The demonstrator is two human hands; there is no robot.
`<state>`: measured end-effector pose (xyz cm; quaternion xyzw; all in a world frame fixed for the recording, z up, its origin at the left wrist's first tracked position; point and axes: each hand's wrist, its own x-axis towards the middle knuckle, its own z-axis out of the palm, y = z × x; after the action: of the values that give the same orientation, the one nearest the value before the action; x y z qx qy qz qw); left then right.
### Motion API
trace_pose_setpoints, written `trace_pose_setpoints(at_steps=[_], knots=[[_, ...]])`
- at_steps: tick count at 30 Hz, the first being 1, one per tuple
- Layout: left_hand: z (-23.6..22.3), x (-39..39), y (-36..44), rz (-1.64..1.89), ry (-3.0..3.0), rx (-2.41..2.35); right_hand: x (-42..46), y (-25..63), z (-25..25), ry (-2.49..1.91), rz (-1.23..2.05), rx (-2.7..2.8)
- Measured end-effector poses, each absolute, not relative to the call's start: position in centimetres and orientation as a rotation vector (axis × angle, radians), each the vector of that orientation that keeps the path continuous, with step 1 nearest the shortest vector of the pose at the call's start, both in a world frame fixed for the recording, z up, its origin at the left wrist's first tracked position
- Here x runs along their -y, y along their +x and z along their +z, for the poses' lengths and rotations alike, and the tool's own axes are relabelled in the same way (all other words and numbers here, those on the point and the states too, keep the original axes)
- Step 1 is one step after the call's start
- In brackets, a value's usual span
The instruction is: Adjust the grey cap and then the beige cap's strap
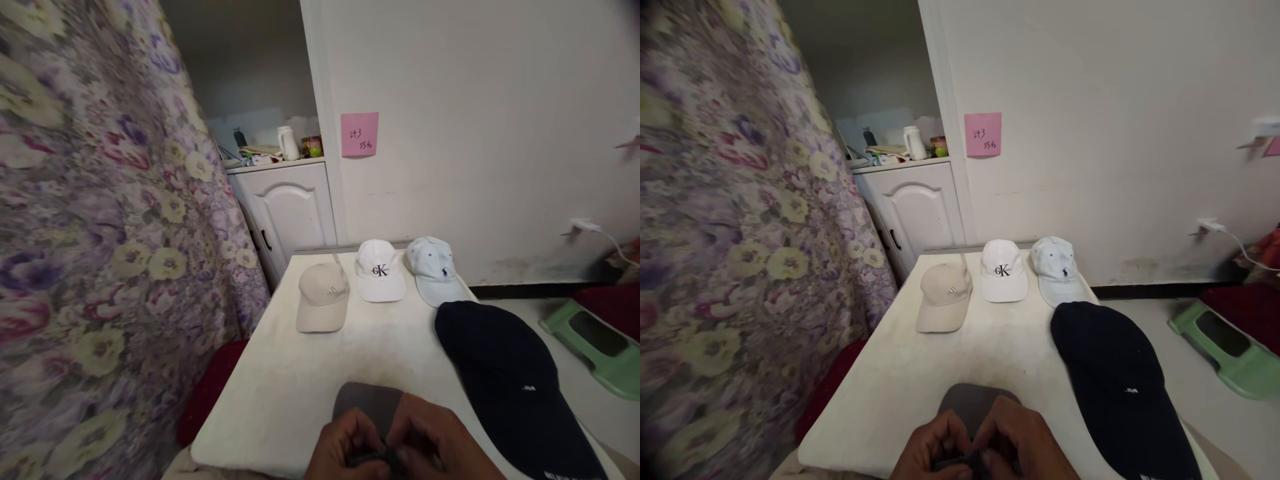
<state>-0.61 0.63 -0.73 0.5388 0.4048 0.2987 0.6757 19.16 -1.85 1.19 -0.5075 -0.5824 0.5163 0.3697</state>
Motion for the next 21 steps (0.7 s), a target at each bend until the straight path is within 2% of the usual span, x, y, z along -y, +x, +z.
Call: trace_pose_setpoints(at_steps=[7, 21], knots=[[-0.31, -0.67, -0.80, 0.629, 1.204, -0.940, 1.43, 19.46, 1.94, -1.320, 1.399, 1.626], [0.07, -0.51, -0.29, 0.602, 1.161, -0.948, 1.29, 19.80, 1.73, -1.337, 1.274, 1.743]])
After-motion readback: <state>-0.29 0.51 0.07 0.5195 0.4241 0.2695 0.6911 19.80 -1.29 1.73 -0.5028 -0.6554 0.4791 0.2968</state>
